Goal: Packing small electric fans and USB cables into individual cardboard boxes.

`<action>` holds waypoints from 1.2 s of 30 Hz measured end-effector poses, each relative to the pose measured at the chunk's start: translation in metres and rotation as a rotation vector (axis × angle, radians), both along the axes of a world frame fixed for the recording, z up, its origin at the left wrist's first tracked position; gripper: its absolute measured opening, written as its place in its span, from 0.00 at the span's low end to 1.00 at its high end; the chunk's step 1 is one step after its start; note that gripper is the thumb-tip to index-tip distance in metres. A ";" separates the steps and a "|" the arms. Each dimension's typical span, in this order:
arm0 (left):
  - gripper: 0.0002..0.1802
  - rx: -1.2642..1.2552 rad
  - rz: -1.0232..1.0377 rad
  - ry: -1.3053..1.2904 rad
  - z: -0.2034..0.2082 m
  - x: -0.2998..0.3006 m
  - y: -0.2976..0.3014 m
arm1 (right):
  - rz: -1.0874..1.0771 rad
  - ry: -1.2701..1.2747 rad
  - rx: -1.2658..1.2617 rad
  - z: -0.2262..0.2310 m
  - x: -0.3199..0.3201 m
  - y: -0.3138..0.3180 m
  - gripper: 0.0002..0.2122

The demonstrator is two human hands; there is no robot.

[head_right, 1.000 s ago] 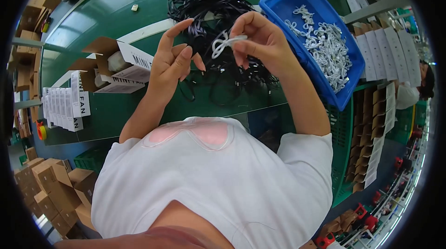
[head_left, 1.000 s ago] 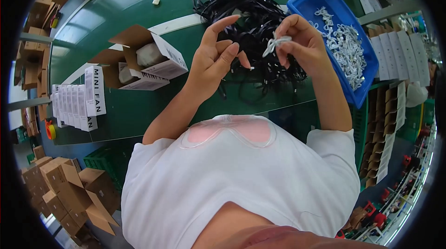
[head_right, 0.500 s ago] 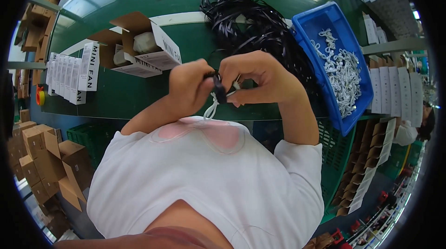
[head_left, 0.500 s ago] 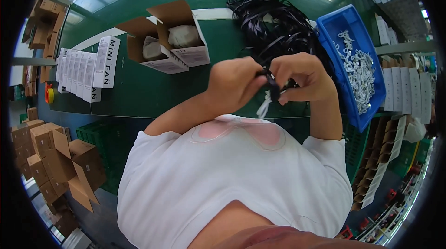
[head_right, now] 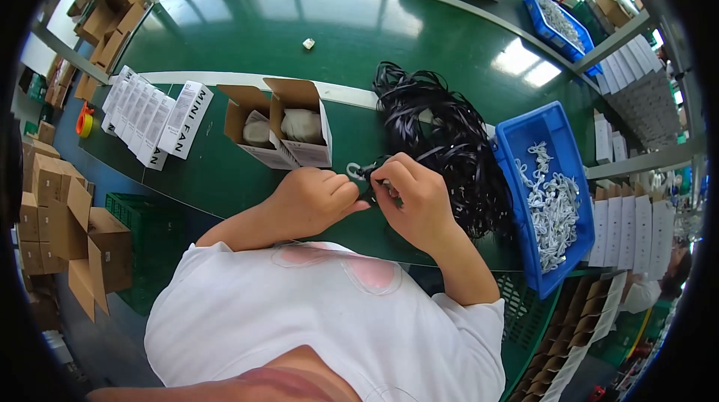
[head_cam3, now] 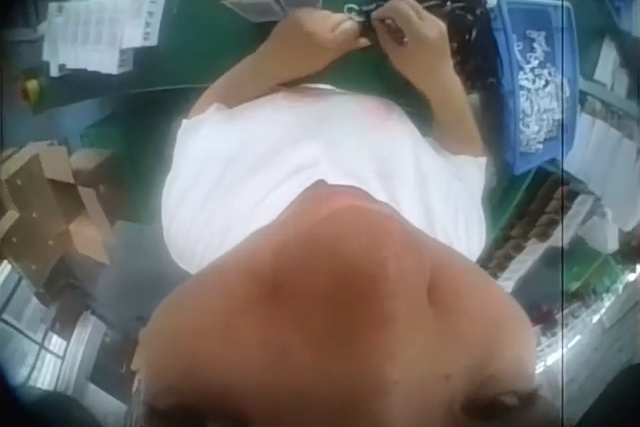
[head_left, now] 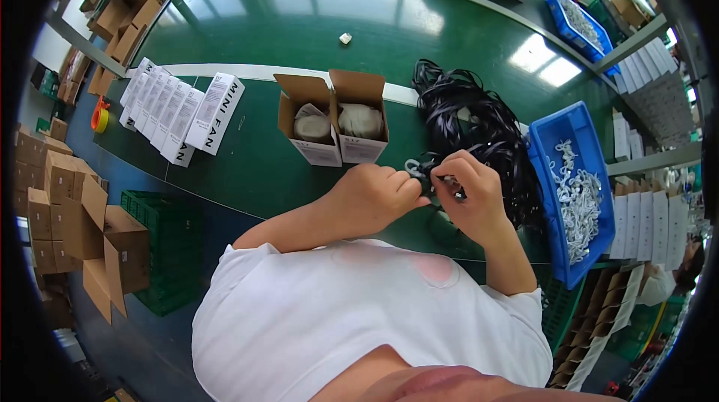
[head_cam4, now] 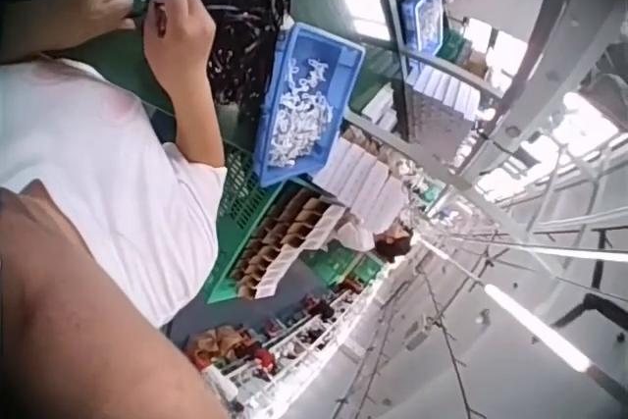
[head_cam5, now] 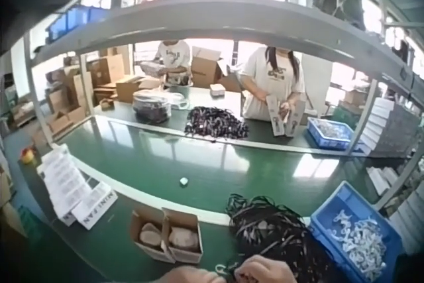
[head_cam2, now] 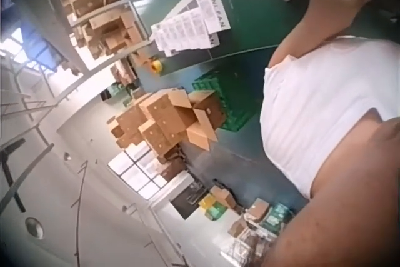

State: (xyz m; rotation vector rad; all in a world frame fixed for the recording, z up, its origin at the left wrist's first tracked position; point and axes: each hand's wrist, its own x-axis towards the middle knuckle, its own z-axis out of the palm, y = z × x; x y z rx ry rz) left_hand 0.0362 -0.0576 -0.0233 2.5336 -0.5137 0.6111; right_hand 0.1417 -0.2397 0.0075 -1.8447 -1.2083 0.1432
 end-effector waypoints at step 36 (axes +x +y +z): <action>0.11 -0.125 0.109 0.549 0.054 -0.003 0.172 | 0.276 -0.373 0.058 0.013 -0.011 0.148 0.08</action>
